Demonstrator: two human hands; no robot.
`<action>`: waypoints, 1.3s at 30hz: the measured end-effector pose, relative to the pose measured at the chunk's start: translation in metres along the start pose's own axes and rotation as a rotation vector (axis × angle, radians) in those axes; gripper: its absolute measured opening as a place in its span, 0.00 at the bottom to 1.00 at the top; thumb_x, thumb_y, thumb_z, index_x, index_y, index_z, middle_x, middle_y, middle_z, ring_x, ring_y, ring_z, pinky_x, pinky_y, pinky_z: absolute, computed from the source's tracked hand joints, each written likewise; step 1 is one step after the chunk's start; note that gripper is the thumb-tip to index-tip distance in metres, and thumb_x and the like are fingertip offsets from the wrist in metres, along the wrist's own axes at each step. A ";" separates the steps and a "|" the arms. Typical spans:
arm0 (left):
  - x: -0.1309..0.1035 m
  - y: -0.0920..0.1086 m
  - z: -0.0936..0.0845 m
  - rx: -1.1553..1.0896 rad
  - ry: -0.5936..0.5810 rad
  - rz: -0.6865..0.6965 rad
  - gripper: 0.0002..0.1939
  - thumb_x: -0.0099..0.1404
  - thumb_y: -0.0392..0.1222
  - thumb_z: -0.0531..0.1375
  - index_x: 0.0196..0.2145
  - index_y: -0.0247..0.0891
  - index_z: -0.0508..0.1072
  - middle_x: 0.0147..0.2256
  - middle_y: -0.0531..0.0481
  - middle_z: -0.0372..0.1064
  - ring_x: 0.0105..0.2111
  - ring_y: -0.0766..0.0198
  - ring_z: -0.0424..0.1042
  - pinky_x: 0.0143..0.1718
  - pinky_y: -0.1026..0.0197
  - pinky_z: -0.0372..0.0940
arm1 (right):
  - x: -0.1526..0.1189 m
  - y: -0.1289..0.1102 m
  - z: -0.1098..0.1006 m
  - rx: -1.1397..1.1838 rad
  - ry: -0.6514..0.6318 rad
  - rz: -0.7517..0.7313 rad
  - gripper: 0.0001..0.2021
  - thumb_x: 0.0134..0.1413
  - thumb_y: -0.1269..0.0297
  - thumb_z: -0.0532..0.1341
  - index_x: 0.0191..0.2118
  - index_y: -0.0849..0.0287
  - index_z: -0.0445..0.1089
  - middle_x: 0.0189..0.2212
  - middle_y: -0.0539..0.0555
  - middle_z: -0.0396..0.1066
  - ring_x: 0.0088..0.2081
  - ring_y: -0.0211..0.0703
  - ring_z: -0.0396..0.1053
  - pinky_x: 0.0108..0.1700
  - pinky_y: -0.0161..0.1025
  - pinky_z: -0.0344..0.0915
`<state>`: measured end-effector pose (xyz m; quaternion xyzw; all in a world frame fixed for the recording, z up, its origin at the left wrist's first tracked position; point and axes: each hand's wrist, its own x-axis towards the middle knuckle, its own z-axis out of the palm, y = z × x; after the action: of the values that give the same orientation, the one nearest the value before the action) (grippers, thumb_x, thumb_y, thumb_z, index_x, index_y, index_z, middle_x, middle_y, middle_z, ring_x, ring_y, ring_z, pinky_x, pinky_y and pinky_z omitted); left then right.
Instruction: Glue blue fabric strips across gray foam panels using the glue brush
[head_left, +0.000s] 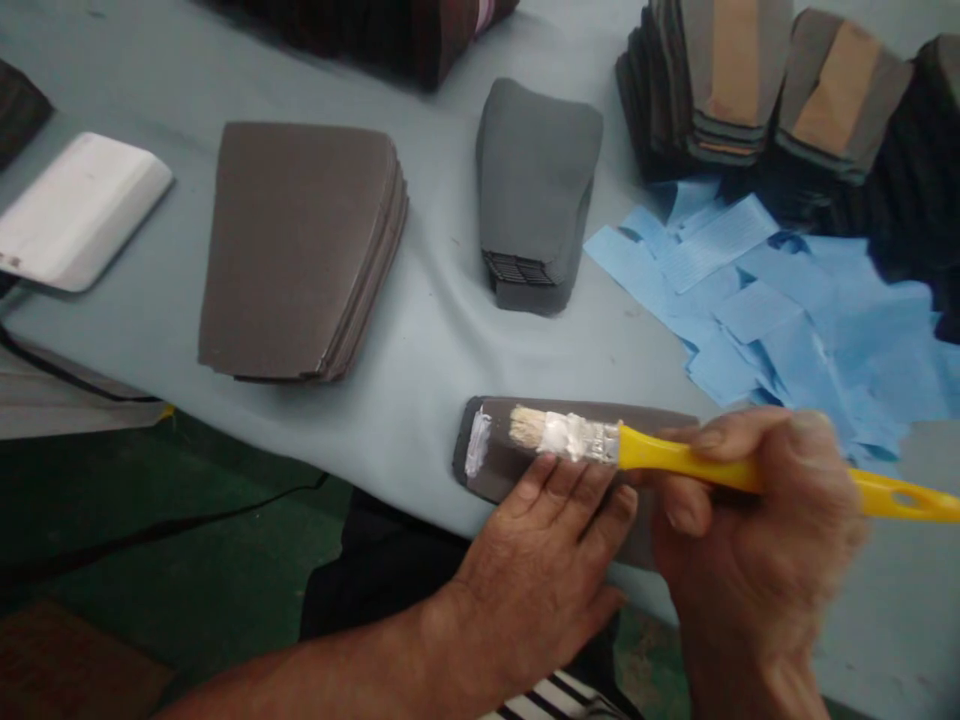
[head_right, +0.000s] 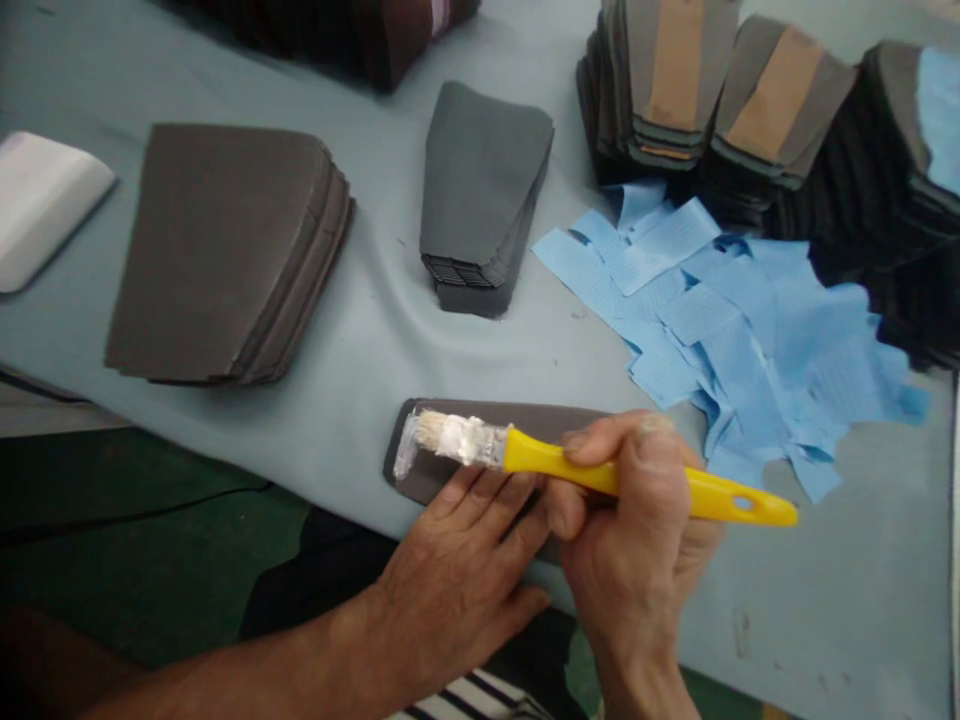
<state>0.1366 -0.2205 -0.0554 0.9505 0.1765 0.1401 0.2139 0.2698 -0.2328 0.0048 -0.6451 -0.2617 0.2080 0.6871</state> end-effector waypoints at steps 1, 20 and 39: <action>0.000 0.000 0.000 0.015 0.008 0.006 0.37 0.74 0.58 0.62 0.71 0.33 0.62 0.72 0.41 0.60 0.73 0.51 0.57 0.76 0.49 0.45 | 0.003 -0.001 -0.005 -0.003 0.043 -0.011 0.16 0.67 0.57 0.63 0.26 0.53 0.71 0.14 0.41 0.61 0.12 0.32 0.54 0.21 0.34 0.63; 0.002 -0.002 0.008 0.047 0.148 0.002 0.29 0.80 0.58 0.50 0.68 0.38 0.70 0.72 0.42 0.62 0.73 0.53 0.60 0.77 0.55 0.39 | 0.013 0.015 -0.128 -0.165 0.424 -0.147 0.20 0.65 0.50 0.65 0.25 0.56 0.69 0.15 0.41 0.59 0.14 0.30 0.54 0.22 0.33 0.64; 0.002 -0.017 -0.005 0.276 0.061 0.204 0.30 0.76 0.51 0.56 0.68 0.30 0.68 0.71 0.34 0.62 0.78 0.52 0.45 0.78 0.51 0.39 | 0.007 0.017 -0.131 -0.179 0.218 -0.143 0.24 0.71 0.49 0.62 0.25 0.57 0.71 0.15 0.44 0.59 0.14 0.31 0.54 0.15 0.30 0.49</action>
<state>0.1322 -0.2029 -0.0584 0.9791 0.1031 0.1642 0.0608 0.3587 -0.3293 -0.0159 -0.7024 -0.2482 0.0632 0.6641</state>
